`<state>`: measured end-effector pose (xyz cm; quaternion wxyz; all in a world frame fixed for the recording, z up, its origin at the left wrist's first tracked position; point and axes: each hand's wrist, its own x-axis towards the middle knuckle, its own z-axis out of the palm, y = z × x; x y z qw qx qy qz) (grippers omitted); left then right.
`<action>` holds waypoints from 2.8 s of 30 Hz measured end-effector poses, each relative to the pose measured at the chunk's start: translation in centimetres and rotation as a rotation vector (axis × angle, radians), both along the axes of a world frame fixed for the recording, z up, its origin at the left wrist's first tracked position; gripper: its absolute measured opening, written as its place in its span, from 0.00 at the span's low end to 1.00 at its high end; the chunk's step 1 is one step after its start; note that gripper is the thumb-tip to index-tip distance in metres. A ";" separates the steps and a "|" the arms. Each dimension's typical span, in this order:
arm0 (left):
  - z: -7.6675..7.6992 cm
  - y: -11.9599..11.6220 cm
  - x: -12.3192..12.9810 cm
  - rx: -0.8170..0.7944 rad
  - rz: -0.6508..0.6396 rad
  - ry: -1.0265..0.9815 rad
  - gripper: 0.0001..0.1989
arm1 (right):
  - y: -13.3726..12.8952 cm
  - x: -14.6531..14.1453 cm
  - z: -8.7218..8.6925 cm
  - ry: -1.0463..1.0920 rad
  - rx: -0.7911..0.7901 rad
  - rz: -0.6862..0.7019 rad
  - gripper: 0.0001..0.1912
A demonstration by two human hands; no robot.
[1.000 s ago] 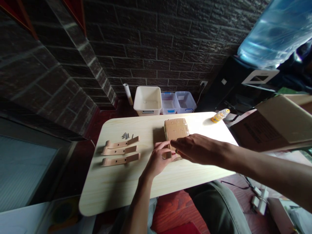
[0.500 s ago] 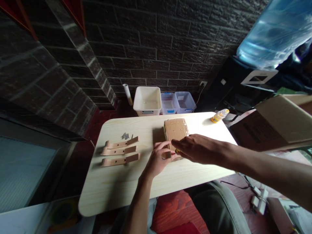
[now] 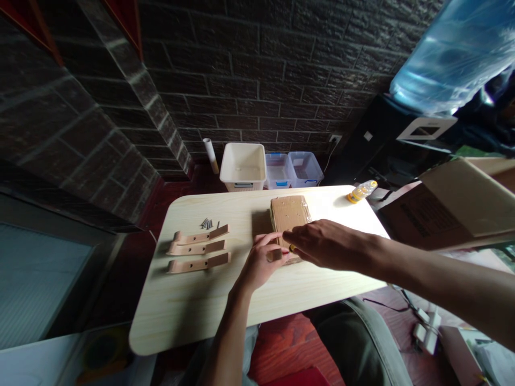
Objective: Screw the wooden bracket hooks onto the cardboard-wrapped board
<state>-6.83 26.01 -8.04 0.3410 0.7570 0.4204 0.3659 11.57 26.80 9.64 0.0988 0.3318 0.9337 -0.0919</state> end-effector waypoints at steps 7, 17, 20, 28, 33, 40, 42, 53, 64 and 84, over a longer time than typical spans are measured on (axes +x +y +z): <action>0.0 0.0 -0.1 -0.005 -0.006 -0.013 0.04 | -0.3 -0.6 0.1 -0.128 0.031 -0.034 0.12; 0.2 -0.1 0.0 -0.011 0.018 -0.007 0.04 | -0.1 -0.5 0.0 -0.023 0.013 0.014 0.11; 0.1 -0.1 0.0 0.000 0.021 0.001 0.04 | 0.0 -0.4 -0.1 -0.051 -0.004 -0.017 0.10; 0.1 -0.5 0.0 0.016 0.017 -0.018 0.05 | -0.3 -1.2 1.3 -0.163 0.010 -0.055 0.11; 0.2 -0.9 0.0 0.007 0.038 -0.065 0.08 | -0.6 -1.4 2.0 -0.130 -0.013 -0.082 0.12; -0.1 -2.1 0.4 -0.075 0.054 -0.180 0.22 | -1.3 -1.3 2.4 -0.119 0.010 -0.121 0.11; -0.3 -2.4 0.6 -0.114 0.082 -0.181 0.19 | -1.4 -1.3 2.6 -0.120 0.024 -0.119 0.11; -0.4 -3.6 1.6 -0.158 0.133 -0.147 0.32 | -1.7 -0.9 2.4 -0.181 0.078 -0.126 0.11; -4.7 -8.8 4.3 -0.336 0.550 -0.300 0.33 | -2.4 -0.8 2.6 -0.156 0.079 -0.157 0.13; -2.2 -7.8 4.0 0.032 0.475 0.533 0.12 | -2.2 0.1 2.9 -0.152 0.046 -0.196 0.16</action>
